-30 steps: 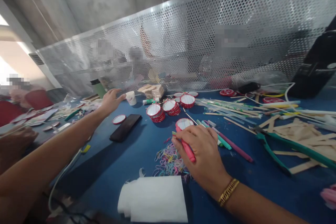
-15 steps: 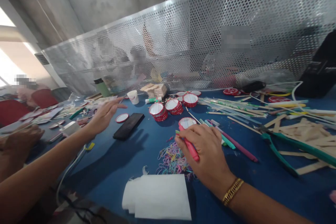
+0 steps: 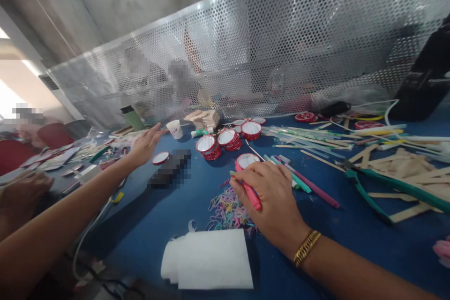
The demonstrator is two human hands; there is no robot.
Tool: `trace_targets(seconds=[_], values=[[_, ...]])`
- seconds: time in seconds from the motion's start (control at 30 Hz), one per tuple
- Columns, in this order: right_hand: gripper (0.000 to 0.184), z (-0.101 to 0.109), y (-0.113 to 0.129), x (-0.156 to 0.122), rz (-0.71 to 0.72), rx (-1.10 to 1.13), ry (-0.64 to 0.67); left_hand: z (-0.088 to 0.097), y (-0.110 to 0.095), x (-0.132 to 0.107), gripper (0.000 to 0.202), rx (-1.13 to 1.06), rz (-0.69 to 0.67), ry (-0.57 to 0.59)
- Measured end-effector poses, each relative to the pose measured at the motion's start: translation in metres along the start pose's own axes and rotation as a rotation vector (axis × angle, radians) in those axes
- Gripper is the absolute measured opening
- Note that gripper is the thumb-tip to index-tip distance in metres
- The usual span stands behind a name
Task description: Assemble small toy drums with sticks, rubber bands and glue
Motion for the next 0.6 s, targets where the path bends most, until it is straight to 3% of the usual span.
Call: trace_targets(seconds=[0.1, 0.2, 0.27, 0.33, 0.4, 0.5, 0.6], values=[[0.02, 0.0, 0.0, 0.0, -0.008, 0.006, 0.004, 0.026, -0.008, -0.002, 0.065, -0.073, 0.02, -0.168], [0.021, -0.001, -0.001, 0.0, -0.02, 0.012, 0.016, 0.043, -0.023, -0.021, 0.061, -0.151, 0.03, -0.236], [0.021, 0.0, -0.002, 0.0, -0.026, 0.013, 0.008, 0.057, -0.039, -0.036, 0.056, -0.247, 0.012, -0.314], [0.022, 0.0, -0.004, 0.001, -0.031, 0.014, 0.001, 0.064, -0.063, -0.049, 0.048, -0.316, -0.021, -0.315], [0.022, 0.001, -0.006, 0.002, -0.041, 0.008, -0.01, 0.06, -0.098, -0.063, 0.037, -0.34, -0.094, -0.205], [0.022, 0.003, -0.01, 0.004, -0.07, 0.004, -0.021, 0.038, -0.163, -0.092, 0.024, -0.44, -0.246, 0.088], [0.022, 0.003, -0.012, 0.003, -0.092, 0.016, -0.003, 0.017, -0.212, -0.115, 0.038, -0.631, -0.259, 0.277]])
Point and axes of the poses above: each hand's wrist, its own x-axis towards the middle knuckle, its own z-axis out of the back of the hand, y = z × x, the point moved 10 cm from there along x, towards the middle knuckle, and after that the axes turned 13 degrees about -y, right-handed, at the moved point
